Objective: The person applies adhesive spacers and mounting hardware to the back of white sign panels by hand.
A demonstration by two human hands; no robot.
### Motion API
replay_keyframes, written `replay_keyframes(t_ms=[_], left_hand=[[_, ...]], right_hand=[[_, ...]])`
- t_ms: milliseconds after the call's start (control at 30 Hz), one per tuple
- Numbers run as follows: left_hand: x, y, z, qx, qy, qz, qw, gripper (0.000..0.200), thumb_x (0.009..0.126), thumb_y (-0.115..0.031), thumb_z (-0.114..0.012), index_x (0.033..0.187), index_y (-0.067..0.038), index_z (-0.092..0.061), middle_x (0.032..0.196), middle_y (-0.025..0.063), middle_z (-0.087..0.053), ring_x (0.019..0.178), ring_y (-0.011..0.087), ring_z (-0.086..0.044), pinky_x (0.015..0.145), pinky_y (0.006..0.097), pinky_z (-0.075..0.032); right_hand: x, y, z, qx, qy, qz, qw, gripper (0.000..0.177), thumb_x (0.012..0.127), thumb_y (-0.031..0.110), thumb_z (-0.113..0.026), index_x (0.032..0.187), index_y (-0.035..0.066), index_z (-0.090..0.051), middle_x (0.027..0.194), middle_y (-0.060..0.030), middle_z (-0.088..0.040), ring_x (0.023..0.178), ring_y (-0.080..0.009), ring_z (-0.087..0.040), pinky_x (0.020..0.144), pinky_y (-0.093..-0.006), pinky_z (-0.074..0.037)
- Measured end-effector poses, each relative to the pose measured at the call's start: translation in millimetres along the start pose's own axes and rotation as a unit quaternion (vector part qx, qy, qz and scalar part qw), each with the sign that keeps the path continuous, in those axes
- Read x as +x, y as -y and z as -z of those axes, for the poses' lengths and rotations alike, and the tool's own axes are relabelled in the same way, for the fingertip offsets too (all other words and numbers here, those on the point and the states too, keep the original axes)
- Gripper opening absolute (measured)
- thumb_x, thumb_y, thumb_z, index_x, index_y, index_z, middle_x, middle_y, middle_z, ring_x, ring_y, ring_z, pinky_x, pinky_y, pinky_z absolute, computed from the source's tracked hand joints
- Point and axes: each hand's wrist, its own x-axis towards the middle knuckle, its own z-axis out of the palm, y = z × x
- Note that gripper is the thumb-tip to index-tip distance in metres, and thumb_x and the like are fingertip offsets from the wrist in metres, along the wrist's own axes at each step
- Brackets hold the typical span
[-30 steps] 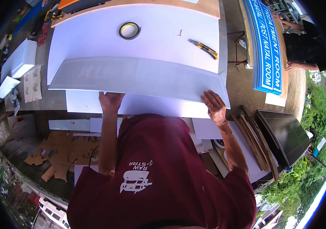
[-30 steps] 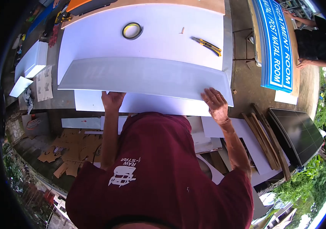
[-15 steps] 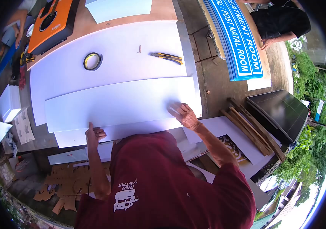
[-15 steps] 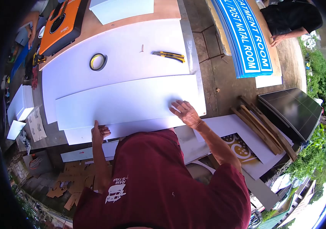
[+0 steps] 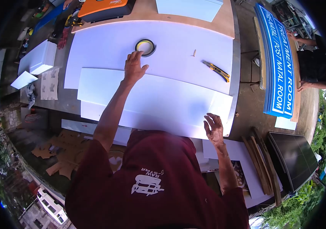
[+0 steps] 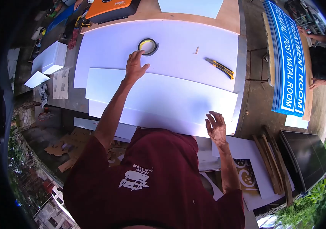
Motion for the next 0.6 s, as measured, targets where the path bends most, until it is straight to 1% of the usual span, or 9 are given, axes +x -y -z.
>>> replay_keyframes(t_ms=[100,200,300,367,433,467,533,567,600], left_hand=[[40.5,8.8,-19.5,0.09,0.073,-0.038,0.993,0.046,0.076,-0.02,-0.081,0.117,-0.01,-0.064,0.12,0.008,-0.061,0.122,0.029,-0.047,0.098,0.048,-0.039],[61.2,27.3,-34.8,0.117,0.125,-0.077,0.982,0.033,0.078,-0.022,-0.08,0.108,-0.011,-0.069,0.106,0.0087,-0.067,0.11,0.0284,-0.055,0.096,0.0486,-0.038],[69.3,30.5,-16.5,-0.001,0.147,-0.123,0.981,0.026,0.082,-0.018,-0.078,0.104,-0.007,-0.068,0.097,0.0114,-0.068,0.096,0.0308,-0.06,0.09,0.0477,-0.042],[56.6,24.4,16.2,-0.144,0.19,-0.106,0.965,0.026,0.083,-0.018,-0.077,0.103,-0.005,-0.067,0.094,0.0138,-0.068,0.088,0.0323,-0.061,0.086,0.0464,-0.044],[37.2,20.3,60.9,-0.223,0.233,-0.124,0.938,0.028,0.085,-0.017,-0.076,0.105,-0.001,-0.064,0.092,0.0165,-0.069,0.089,0.0336,-0.062,0.084,0.044,-0.048],[22.5,33.5,55.8,-0.261,0.189,-0.165,0.932,0.024,0.083,-0.014,-0.076,0.103,-0.005,-0.065,0.083,0.0144,-0.068,0.083,0.0318,-0.063,0.084,0.0445,-0.049],[0.7,39.1,86.9,-0.26,0.171,-0.232,0.922,0.022,0.084,-0.012,-0.075,0.101,-0.005,-0.064,0.086,0.0129,-0.069,0.09,0.0295,-0.065,0.1,0.0449,-0.045],[-9.5,41.3,103.3,-0.262,0.214,-0.209,0.918,0.019,0.084,-0.01,-0.074,0.1,-0.005,-0.064,0.088,0.0113,-0.069,0.095,0.0272,-0.066,0.114,0.047,-0.035],[-19.4,46.2,112.3,-0.257,0.199,-0.224,0.919,0.018,0.085,-0.01,-0.073,0.099,-0.006,-0.064,0.087,0.0098,-0.07,0.094,0.0276,-0.066,0.116,0.0478,-0.034]], right_hand=[[7.4,32.4,-8.4,0.035,-0.049,-0.055,0.997,0.029,0.089,0.005,-0.068,0.118,0.007,-0.064,0.117,-0.01,-0.064,0.102,-0.0291,-0.063,0.082,-0.0399,-0.056],[28.0,73.0,-21.6,0.072,-0.097,-0.118,0.986,0.031,0.091,0.004,-0.067,0.12,0.01,-0.064,0.116,-0.0111,-0.066,0.103,-0.0287,-0.064,0.081,-0.0389,-0.058],[69.2,118.7,-33.7,0.105,-0.137,-0.197,0.965,0.028,0.094,0.007,-0.065,0.122,0.01,-0.064,0.12,-0.0114,-0.067,0.104,-0.0268,-0.066,0.077,-0.0374,-0.06],[100.5,136.1,-44.9,0.184,-0.161,-0.201,0.949,0.036,0.096,0.011,-0.064,0.132,0.012,-0.059,0.121,-0.0142,-0.067,0.1,-0.0243,-0.068,0.071,-0.0346,-0.059],[139.8,160.7,-49.6,0.257,-0.147,-0.29,0.91,0.05,0.101,0.04,-0.057,0.141,0.011,-0.052,0.125,-0.0158,-0.066,0.104,-0.0253,-0.067,0.076,-0.0388,-0.06],[160.6,175.5,-51.1,0.309,-0.154,-0.298,0.89,0.072,0.096,0.057,-0.058,0.142,0.002,-0.05,0.128,-0.0195,-0.063,0.108,-0.0279,-0.066,0.083,-0.0405,-0.059],[190.9,192.3,-64.7,0.361,-0.132,-0.271,0.883,0.074,0.097,0.056,-0.056,0.144,0.0,-0.047,0.133,-0.0211,-0.06,0.11,-0.029,-0.064,0.086,-0.0401,-0.058],[200.8,202.2,-71.0,0.364,-0.118,-0.261,0.886,0.07,0.098,0.053,-0.055,0.143,0.0,-0.049,0.131,-0.0204,-0.061,0.11,-0.0281,-0.064,0.086,-0.0393,-0.058],[209.7,216.7,-75.2,0.368,-0.105,-0.251,0.889,0.065,0.1,0.051,-0.054,0.141,0.001,-0.051,0.129,-0.0197,-0.063,0.11,-0.0273,-0.064,0.086,-0.0386,-0.058]])
